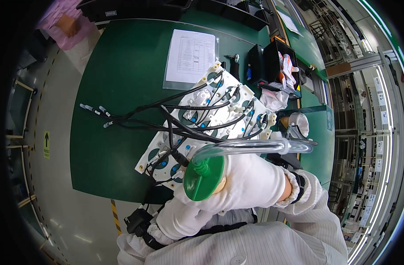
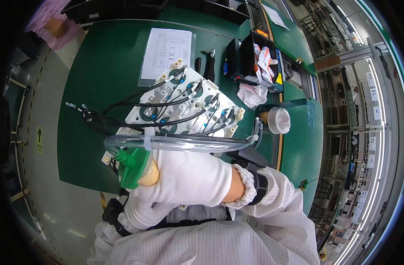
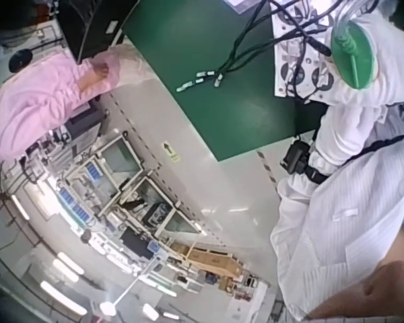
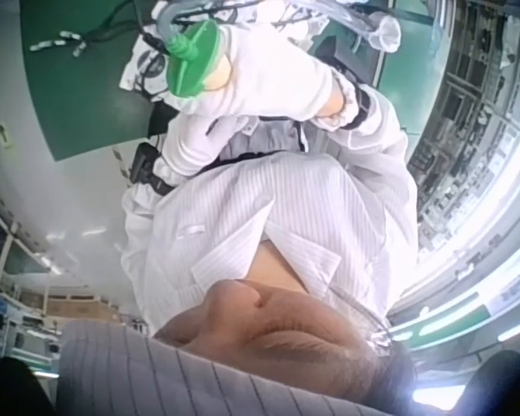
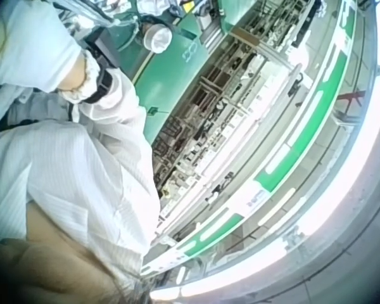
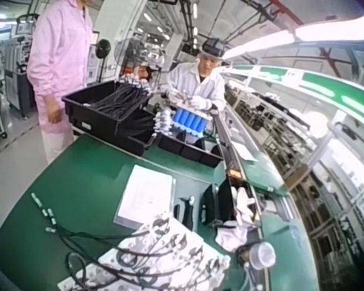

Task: The person tightens fasteners on a battery module with a torque wrench, marks it with a pen, and applies adhesive to the connections using a dispenser. They then flip the module over and apply adhesive to the opposite side.

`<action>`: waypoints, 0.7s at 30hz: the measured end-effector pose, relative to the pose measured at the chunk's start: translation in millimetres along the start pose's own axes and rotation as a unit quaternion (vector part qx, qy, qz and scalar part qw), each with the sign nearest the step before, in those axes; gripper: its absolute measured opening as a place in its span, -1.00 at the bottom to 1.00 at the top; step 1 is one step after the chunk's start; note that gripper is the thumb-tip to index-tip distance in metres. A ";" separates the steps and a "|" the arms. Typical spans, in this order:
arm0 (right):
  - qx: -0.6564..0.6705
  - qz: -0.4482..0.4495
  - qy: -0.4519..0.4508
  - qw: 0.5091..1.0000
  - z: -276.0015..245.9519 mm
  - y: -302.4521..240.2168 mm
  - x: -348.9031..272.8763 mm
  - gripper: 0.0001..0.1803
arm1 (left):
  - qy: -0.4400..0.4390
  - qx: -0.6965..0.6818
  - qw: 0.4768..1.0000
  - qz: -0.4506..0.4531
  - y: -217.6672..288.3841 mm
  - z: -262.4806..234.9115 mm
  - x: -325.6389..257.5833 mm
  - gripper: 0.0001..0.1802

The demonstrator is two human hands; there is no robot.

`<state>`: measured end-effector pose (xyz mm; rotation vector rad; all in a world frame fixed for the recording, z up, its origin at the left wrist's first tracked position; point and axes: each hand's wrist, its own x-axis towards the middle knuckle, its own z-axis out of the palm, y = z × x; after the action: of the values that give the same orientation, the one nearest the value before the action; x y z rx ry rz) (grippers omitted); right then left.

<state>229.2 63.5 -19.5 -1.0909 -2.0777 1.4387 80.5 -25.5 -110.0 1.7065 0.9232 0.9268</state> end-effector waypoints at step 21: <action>-0.096 0.030 -0.069 0.993 0.9 -1.0 4.2 -0.68 | 0.012 0.025 0.999 0.043 -6.3 4.4 -5.0 -0.46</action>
<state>225.6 66.0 -19.5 -1.1641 -2.3390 1.4000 81.2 -29.9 -118.0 1.7931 0.9013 0.9896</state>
